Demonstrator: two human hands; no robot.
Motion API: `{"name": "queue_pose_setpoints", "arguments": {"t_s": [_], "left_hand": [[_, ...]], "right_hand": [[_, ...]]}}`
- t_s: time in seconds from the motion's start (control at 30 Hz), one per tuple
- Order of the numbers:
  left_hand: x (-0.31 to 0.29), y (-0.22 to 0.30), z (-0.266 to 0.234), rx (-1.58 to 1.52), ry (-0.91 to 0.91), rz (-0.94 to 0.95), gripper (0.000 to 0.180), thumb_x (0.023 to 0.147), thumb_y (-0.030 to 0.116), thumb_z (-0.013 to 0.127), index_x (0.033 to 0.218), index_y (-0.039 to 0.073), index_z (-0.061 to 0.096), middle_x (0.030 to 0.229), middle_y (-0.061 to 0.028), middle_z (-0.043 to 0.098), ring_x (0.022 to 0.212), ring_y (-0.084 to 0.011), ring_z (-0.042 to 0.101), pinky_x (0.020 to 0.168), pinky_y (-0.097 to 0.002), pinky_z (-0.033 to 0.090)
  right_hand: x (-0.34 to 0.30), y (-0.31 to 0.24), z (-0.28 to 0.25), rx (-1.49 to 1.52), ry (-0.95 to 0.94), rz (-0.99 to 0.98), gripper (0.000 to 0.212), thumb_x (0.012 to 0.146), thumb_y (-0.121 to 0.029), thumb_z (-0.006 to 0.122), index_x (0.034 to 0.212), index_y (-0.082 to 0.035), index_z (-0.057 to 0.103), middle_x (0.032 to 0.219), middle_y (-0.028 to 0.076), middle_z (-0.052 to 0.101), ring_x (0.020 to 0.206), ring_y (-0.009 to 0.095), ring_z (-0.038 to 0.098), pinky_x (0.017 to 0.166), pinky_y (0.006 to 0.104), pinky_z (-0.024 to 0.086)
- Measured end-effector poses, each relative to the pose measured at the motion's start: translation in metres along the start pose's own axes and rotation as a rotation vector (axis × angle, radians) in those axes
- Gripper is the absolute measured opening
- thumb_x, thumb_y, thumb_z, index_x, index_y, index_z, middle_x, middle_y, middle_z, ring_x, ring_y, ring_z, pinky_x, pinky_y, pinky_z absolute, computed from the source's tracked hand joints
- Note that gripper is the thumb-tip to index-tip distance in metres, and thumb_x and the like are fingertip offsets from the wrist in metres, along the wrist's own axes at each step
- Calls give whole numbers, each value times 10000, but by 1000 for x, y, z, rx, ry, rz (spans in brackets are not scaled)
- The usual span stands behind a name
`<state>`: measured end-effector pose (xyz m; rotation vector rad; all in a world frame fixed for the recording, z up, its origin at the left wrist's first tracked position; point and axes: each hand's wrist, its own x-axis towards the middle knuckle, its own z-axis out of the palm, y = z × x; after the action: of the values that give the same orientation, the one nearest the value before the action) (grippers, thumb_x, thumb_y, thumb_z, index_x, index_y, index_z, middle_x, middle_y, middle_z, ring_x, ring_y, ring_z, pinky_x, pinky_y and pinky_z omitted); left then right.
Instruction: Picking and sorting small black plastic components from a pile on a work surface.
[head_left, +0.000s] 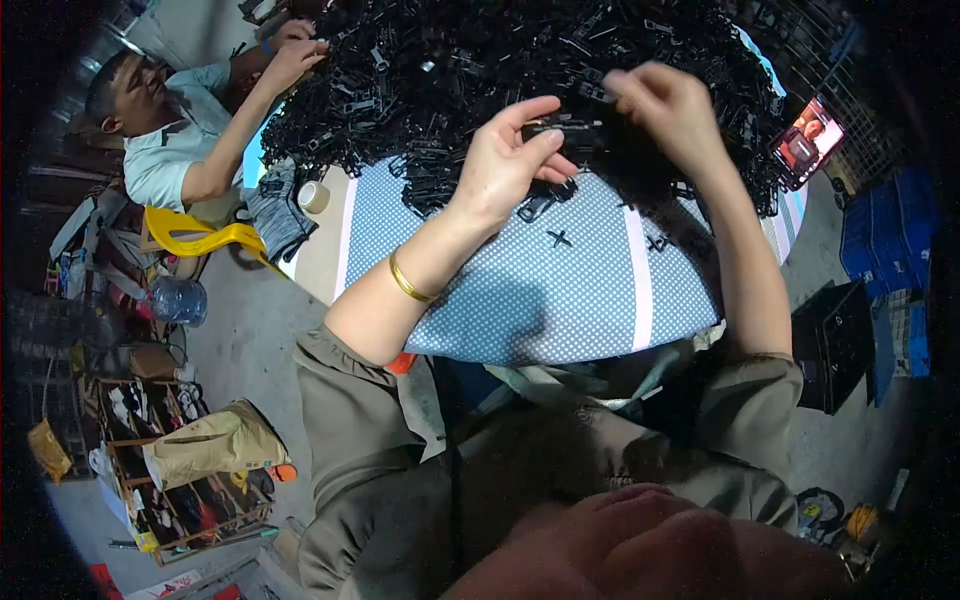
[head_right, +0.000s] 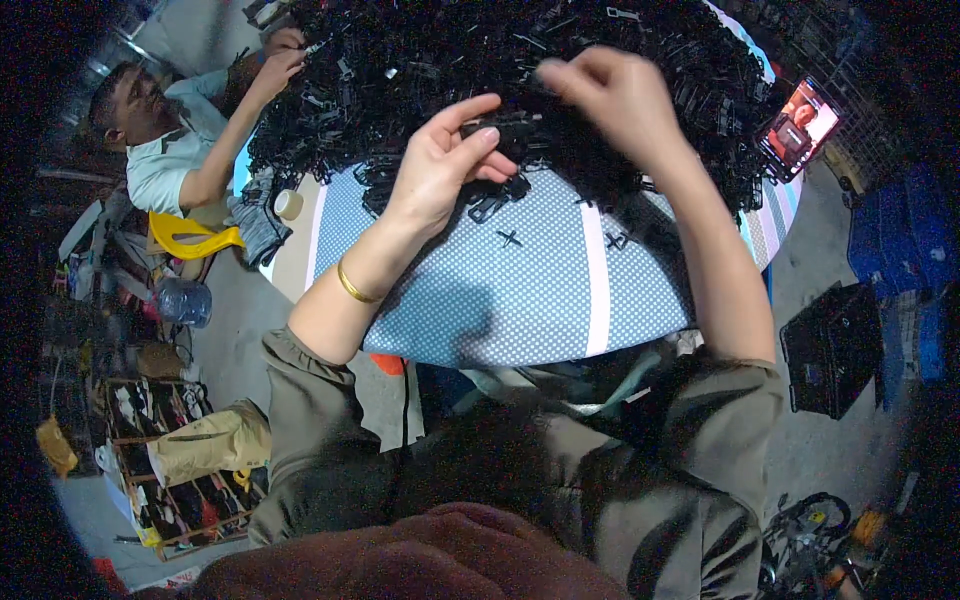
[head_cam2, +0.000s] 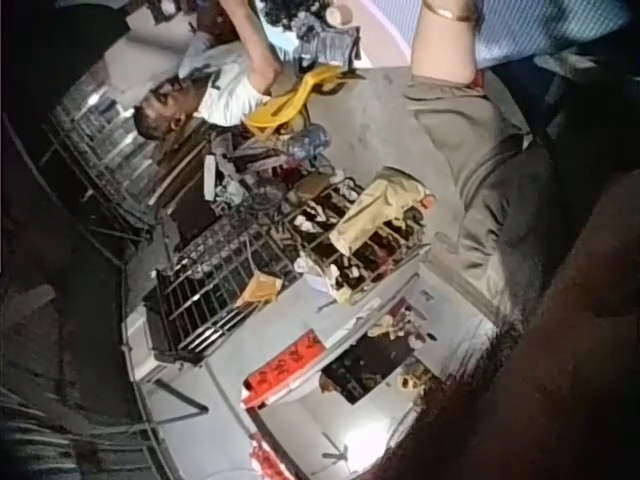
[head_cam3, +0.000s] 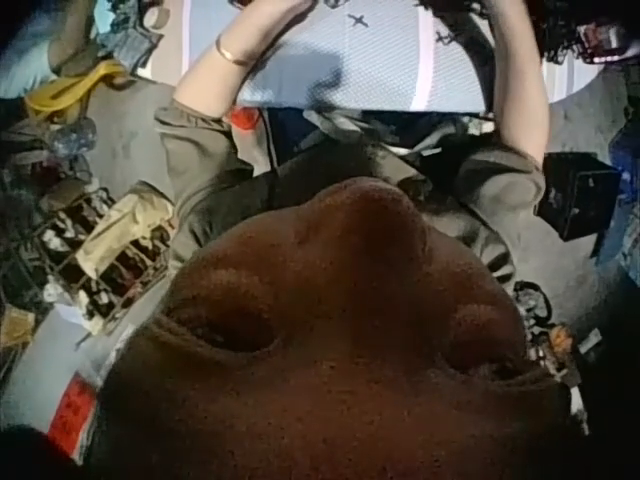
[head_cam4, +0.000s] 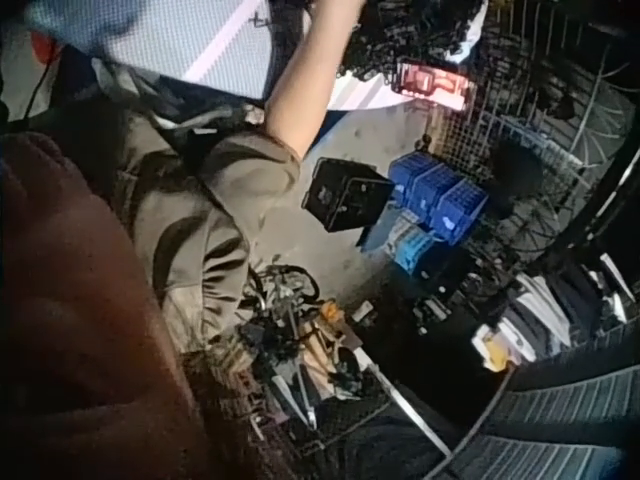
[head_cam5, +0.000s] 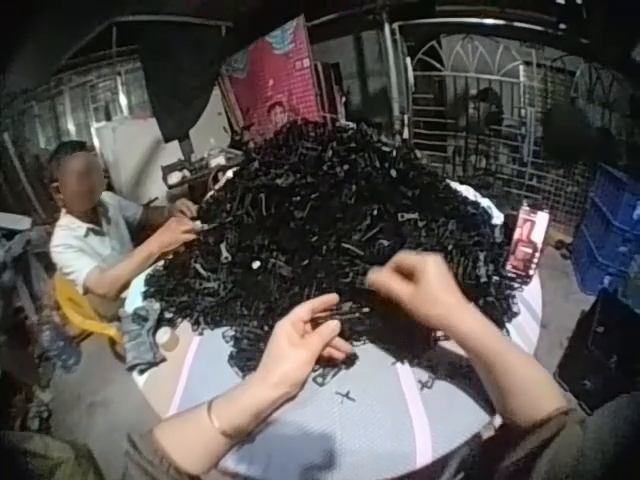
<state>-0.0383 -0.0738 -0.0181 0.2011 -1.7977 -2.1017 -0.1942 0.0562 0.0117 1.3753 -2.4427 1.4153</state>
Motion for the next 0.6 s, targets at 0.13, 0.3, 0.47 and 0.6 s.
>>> {"name": "queue_pose_setpoints", "arguments": {"t_s": [0.13,0.3,0.47,0.6], "left_hand": [[-2,-6,8,21,-75,-12,421,846,61,504,1221,-67,364,833,-123,571,672,-159,608,600,-232,514],[-1,-8,10,52,-86,-43,417,857,65,493,1228,-65,354,816,-127,582,689,-157,614,613,-220,516],[0,-8,9,-8,-46,-74,393,877,62,466,1230,-62,346,890,-160,580,770,-188,626,693,-241,533],[-1,-5,2,-130,-14,-122,368,898,87,430,1222,-67,348,948,-178,560,825,-227,620,733,-278,535]], "right_hand": [[58,38,-36,-677,357,-337,202,801,-214,582,962,-112,649,789,94,643,717,225,622,614,312,480],[94,37,-15,-83,205,-1060,179,647,-85,589,819,-92,640,798,59,587,817,253,523,696,338,459],[104,21,-9,-1133,-114,-531,132,638,-127,617,761,-102,656,760,67,596,786,242,548,699,325,460],[82,14,-8,-769,172,-608,126,744,-143,591,853,-82,576,754,89,606,698,273,591,591,371,467]]}}
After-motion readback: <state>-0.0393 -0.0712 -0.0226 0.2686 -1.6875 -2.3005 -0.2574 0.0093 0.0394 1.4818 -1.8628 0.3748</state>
